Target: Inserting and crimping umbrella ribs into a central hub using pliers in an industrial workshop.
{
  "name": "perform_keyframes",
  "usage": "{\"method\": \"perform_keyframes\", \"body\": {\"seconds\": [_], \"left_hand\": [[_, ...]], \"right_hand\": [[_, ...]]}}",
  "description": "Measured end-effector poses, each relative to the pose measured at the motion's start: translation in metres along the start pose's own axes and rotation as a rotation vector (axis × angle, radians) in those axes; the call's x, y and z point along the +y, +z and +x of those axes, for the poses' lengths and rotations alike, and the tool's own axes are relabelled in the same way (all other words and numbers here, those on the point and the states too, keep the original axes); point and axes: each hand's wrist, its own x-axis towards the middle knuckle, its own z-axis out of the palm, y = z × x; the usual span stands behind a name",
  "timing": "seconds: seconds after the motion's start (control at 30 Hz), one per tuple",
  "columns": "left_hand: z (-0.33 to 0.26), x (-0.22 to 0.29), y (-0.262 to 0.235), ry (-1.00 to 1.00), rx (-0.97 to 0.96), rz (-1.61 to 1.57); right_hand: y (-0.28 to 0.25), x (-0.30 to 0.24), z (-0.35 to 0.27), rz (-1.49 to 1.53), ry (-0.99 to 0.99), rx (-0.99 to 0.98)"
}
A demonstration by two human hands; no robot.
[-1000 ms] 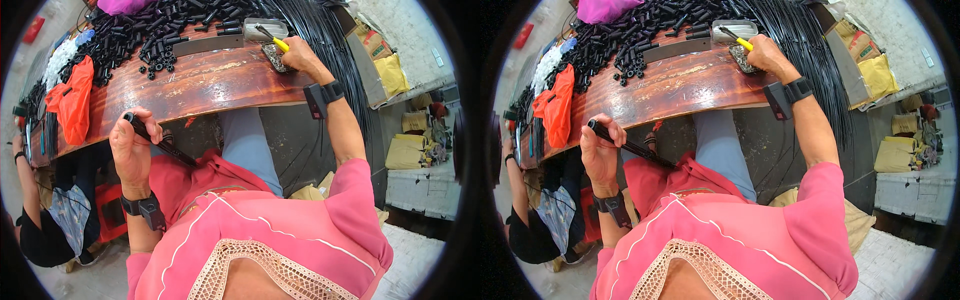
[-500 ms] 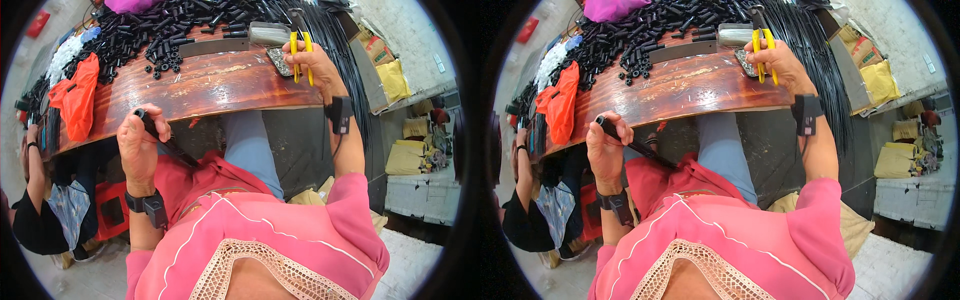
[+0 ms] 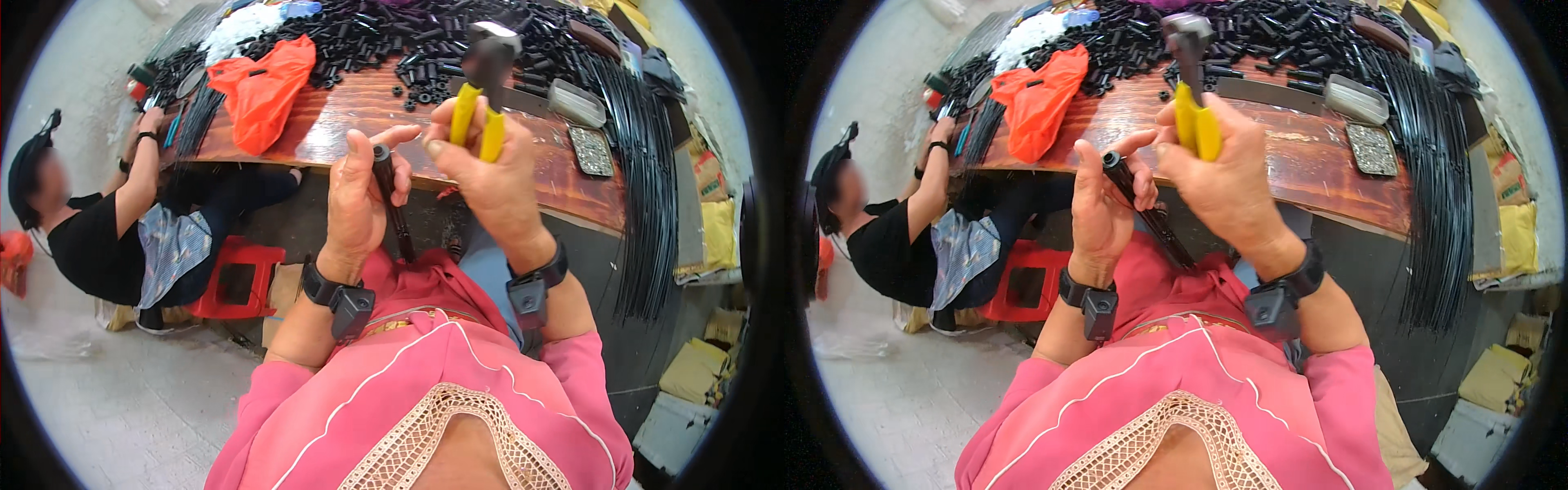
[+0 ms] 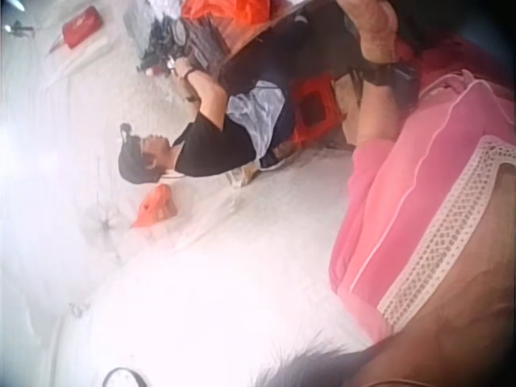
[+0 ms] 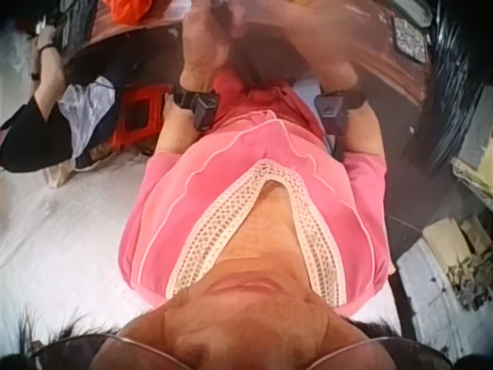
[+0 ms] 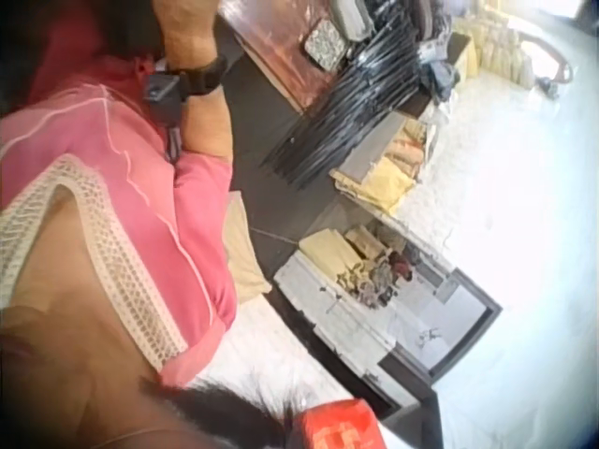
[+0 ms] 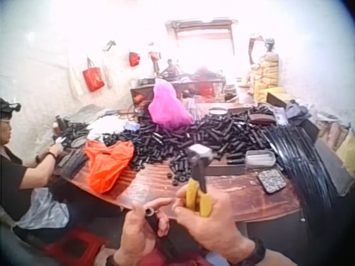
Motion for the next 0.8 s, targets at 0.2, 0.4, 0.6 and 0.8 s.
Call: {"method": "perform_keyframes", "body": {"seconds": [0.2,0.4,0.6,0.8], "left_hand": [[-0.006,0.008,-0.006,0.023,0.180,0.003],[-0.007,0.009,-0.008,0.027,0.178,0.029],[-0.007,0.011,-0.006,0.020,0.189,0.046],[-0.007,0.010,-0.006,0.027,0.199,0.059]], "right_hand": [[0.040,0.003,-0.004,0.178,0.021,-0.088],[0.043,0.004,-0.003,0.176,0.018,-0.104],[0.041,0.002,0.000,0.066,-0.014,-0.139],[0.041,0.002,0.001,0.055,-0.003,-0.158]]}}
